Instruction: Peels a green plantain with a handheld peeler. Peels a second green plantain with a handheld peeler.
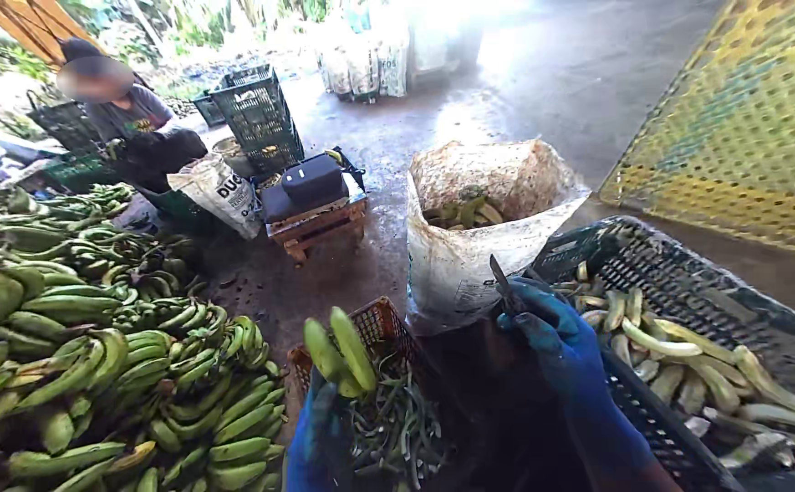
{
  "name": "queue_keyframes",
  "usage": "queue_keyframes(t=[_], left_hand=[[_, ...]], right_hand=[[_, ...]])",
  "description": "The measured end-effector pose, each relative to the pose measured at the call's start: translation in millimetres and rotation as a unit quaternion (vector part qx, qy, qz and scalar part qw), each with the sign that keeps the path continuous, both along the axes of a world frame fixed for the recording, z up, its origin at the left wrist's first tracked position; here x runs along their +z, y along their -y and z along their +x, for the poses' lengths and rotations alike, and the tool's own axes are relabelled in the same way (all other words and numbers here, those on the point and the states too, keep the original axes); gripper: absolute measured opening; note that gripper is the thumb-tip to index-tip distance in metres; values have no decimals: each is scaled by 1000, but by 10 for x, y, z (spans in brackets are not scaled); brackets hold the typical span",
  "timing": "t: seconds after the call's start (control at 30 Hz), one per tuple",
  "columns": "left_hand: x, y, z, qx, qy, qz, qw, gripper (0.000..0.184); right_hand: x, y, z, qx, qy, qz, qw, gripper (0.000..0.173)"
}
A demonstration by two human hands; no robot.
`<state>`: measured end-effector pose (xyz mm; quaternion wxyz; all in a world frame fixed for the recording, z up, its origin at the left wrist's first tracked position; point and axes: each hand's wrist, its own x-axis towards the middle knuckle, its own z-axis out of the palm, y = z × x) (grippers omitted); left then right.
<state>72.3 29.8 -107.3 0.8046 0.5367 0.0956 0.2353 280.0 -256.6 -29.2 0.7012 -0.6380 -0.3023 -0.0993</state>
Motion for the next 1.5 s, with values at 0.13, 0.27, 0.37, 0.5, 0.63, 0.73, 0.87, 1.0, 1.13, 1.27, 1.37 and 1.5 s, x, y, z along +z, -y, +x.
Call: queue_keyframes(t=[0.13,0.27,0.37,0.5,0.63,0.73,0.87,1.0,1.13,1.27,1.37,1.5], left_hand=[[-65,181,348,91,-141,-9,986,71],[-533,99,183,127,-394,199,888,68],[-236,61,157,190,-144,-58,969,35],[242,-69,50,96,59,-116,987,60],[518,118,-68,218,25,-37,975,70],[457,225,-170,245,31,26,969,74],[403,296,-214,246,63,48,966,70],[541,163,-323,140,125,-63,980,79],[722,-7,-171,80,141,-174,971,62],[888,-108,53,94,43,-135,986,61],[919,-61,98,120,-9,-46,992,54],[803,151,114,17,-21,-122,992,42]], right_hand=[[-36,-124,-120,43,-41,46,997,46],[-48,-94,-258,73,-24,2,997,44],[-144,-185,-301,126,-134,48,982,42],[-403,-559,-703,186,-340,5,922,42],[-622,-823,-1211,282,-387,-191,857,43],[-244,-868,-1360,325,-174,-52,928,36],[-82,-944,-1185,281,42,-21,958,37],[-518,-992,-1084,393,-215,-389,805,39],[-108,-1051,-703,401,-179,-286,852,42],[-20,-1354,-189,190,283,-261,903,51],[-163,-1348,-384,166,345,-261,886,50],[-204,-1588,-220,45,280,-300,911,44]])
